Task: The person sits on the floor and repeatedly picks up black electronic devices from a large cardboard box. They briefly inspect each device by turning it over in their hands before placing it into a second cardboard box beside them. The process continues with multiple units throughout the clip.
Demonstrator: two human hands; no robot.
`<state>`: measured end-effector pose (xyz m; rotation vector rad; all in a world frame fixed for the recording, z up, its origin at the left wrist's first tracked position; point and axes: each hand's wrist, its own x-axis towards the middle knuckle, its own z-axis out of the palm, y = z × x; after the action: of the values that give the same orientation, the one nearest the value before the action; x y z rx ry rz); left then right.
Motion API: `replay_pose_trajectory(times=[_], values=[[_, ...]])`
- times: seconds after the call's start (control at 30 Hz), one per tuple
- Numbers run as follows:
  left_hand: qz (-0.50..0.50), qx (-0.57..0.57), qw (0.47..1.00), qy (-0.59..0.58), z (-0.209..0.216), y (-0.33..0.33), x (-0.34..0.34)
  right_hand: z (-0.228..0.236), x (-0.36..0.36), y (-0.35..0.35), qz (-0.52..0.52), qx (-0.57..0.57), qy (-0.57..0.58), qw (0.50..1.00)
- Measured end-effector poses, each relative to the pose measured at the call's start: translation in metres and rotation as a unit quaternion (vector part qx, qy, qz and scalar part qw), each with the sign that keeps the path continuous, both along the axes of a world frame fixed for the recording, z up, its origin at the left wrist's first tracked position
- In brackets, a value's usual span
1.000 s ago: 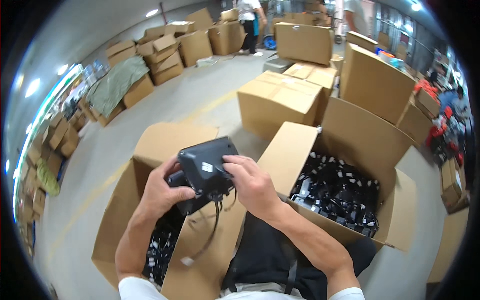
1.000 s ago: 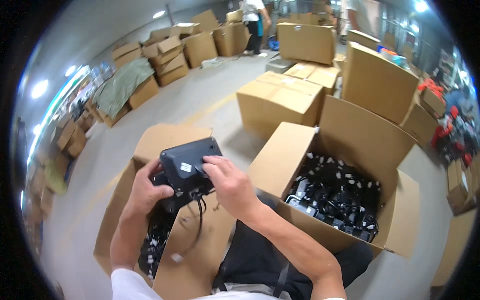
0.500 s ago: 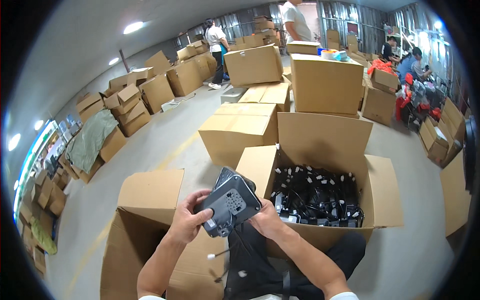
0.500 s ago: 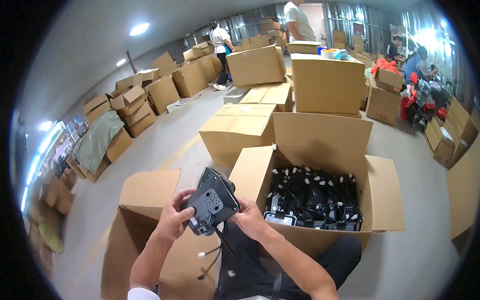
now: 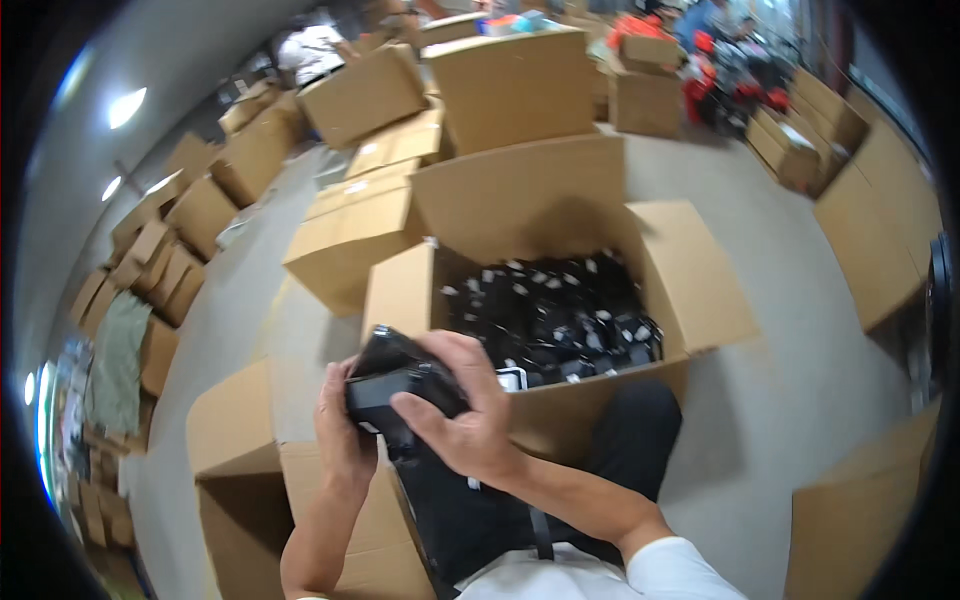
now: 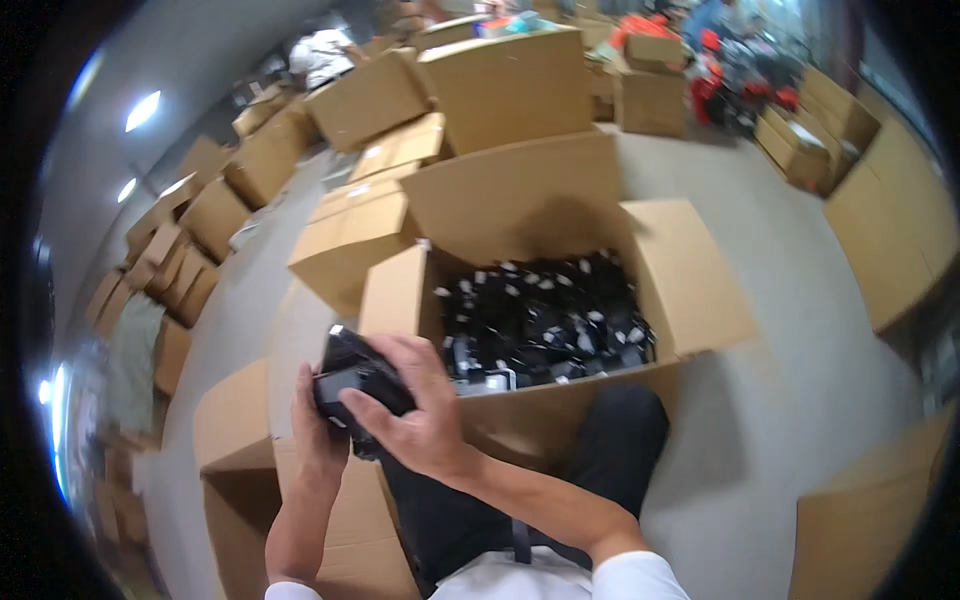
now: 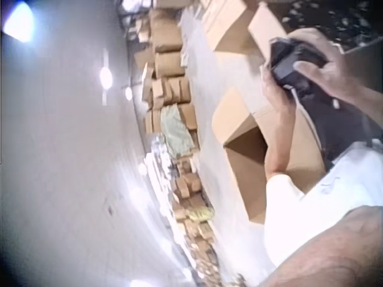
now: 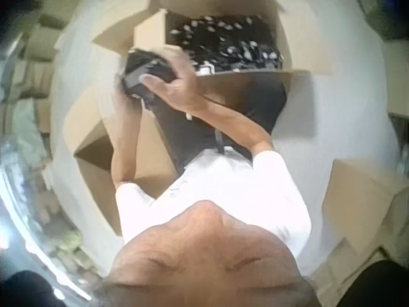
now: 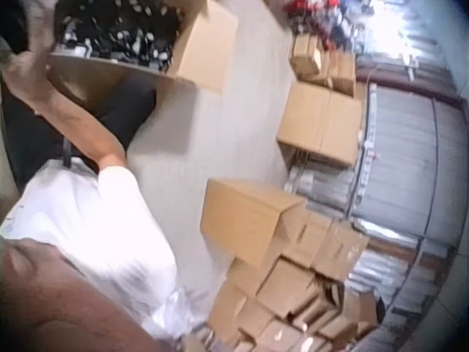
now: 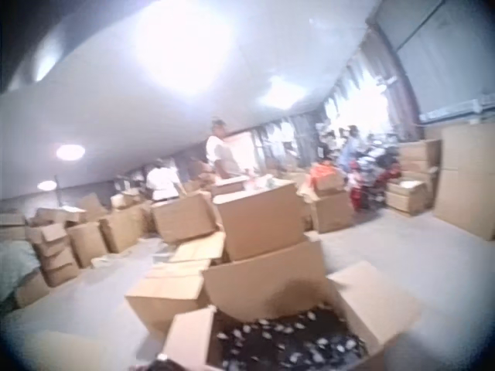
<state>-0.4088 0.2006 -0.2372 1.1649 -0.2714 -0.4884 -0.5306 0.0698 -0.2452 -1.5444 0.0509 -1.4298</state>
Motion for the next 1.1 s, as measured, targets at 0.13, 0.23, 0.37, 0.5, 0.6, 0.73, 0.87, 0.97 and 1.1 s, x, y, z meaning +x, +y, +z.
replay_pose_trajectory(times=[0.13, 0.23, 0.37, 0.5, 0.6, 0.73, 0.87, 0.97, 1.1], values=[[-0.015, 0.006, 1.000, 0.014, -0.001, -0.021, -0.022, 0.006, 0.000, -0.032, -0.063, 0.017, -0.051, 0.997], [-0.063, -0.010, 0.996, -0.056, 0.000, -0.038, -0.033, 0.012, -0.009, -0.059, -0.090, 0.055, -0.015, 0.994], [-0.230, 0.101, 0.949, -0.189, -0.008, -0.054, -0.021, 0.011, -0.015, -0.097, -0.095, 0.046, 0.036, 0.994], [-0.305, 0.199, 0.915, -0.175, -0.025, -0.073, -0.019, -0.005, -0.026, -0.141, 0.056, 0.074, 0.252, 0.963], [-0.274, 0.093, 0.955, -0.067, -0.027, -0.114, -0.019, -0.049, -0.041, -0.185, 0.290, 0.234, 0.205, 0.905], [-0.206, 0.042, 0.977, -0.030, -0.057, -0.220, -0.004, -0.083, -0.078, -0.205, 0.404, 0.276, 0.299, 0.819], [-0.239, 0.082, 0.967, 0.028, -0.124, -0.330, -0.005, -0.111, -0.106, -0.239, 0.211, 0.327, 0.369, 0.844], [-0.280, 0.074, 0.953, 0.087, -0.177, -0.408, -0.020, -0.136, -0.139, -0.255, -0.225, -0.059, 0.460, 0.857], [-0.287, 0.155, 0.941, 0.087, -0.267, -0.495, -0.026, -0.191, -0.158, -0.267, -0.236, -0.077, 0.501, 0.829]])
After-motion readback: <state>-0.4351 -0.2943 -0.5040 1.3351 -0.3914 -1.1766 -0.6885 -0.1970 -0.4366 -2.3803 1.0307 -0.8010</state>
